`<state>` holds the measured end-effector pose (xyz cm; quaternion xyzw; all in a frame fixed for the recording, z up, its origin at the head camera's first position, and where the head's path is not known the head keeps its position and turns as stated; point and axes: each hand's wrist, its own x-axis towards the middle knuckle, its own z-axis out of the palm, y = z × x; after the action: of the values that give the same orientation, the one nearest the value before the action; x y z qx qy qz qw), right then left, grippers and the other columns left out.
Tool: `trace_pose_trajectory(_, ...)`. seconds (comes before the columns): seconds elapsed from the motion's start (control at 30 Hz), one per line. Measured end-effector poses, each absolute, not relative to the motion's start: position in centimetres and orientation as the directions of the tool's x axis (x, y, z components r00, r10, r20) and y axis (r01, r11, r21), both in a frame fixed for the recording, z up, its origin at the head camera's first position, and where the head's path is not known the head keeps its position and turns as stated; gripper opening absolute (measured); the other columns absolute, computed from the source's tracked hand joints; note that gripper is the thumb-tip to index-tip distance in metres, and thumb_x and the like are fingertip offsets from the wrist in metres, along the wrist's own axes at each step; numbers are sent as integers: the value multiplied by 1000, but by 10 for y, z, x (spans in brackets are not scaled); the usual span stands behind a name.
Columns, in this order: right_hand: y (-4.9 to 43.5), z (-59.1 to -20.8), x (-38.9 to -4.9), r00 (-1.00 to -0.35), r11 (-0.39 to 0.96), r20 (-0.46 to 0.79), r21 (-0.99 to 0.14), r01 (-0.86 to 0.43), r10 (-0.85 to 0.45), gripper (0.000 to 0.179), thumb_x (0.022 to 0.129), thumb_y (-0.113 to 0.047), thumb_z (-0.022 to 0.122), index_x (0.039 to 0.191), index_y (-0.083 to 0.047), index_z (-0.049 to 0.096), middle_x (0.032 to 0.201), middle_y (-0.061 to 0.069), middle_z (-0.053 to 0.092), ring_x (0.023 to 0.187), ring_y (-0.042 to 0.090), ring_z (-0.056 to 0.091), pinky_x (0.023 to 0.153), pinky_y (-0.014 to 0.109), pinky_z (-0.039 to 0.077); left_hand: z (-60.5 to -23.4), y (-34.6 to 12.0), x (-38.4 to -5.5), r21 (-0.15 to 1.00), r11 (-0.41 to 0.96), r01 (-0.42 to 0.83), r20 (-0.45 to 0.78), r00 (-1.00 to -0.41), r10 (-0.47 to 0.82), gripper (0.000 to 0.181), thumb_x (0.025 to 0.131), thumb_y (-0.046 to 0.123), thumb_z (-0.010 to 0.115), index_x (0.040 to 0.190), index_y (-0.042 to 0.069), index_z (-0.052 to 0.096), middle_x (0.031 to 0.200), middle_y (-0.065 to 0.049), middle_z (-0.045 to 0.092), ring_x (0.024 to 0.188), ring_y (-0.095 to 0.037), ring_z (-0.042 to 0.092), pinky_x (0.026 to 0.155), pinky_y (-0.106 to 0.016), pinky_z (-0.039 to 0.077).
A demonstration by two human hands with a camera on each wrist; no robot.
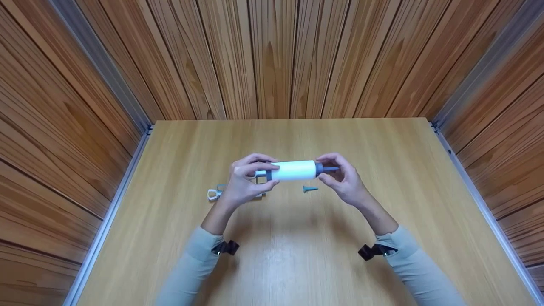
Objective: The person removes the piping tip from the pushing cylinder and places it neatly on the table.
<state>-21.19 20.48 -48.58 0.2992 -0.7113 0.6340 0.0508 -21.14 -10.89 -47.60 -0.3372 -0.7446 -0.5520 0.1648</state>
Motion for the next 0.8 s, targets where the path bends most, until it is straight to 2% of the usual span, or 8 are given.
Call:
trace_pose_trajectory(0.1,204,-485,-210,-834,84,427,-872,-482,-350,32,105,13,63,136,15,57,129,-14,68,116,9,69,99,19,60,-476,-109,-210,694,179,697,626,-708,327,28,89,2,93,116,5,87,127,-21,79,112,-34,78,94,-31,69)
trace_pose_trajectory(0.27,203,-484,-210,-827,78,439,-867,-493,-352,28,106,11,63,134,15,59,126,-12,68,113,11,70,96,20,60,-475,-108,-209,675,204,709,634,-699,330,30,89,3,94,118,6,87,128,-20,79,115,-36,78,99,-33,68)
trace_pose_trajectory(0.8,203,-486,-207,-817,68,469,-853,-518,-335,31,102,19,63,132,16,60,127,-14,69,114,6,70,97,18,61,-475,-109,-208,669,220,711,629,-698,342,30,90,3,93,119,6,87,128,-20,79,116,-38,77,99,-35,67)
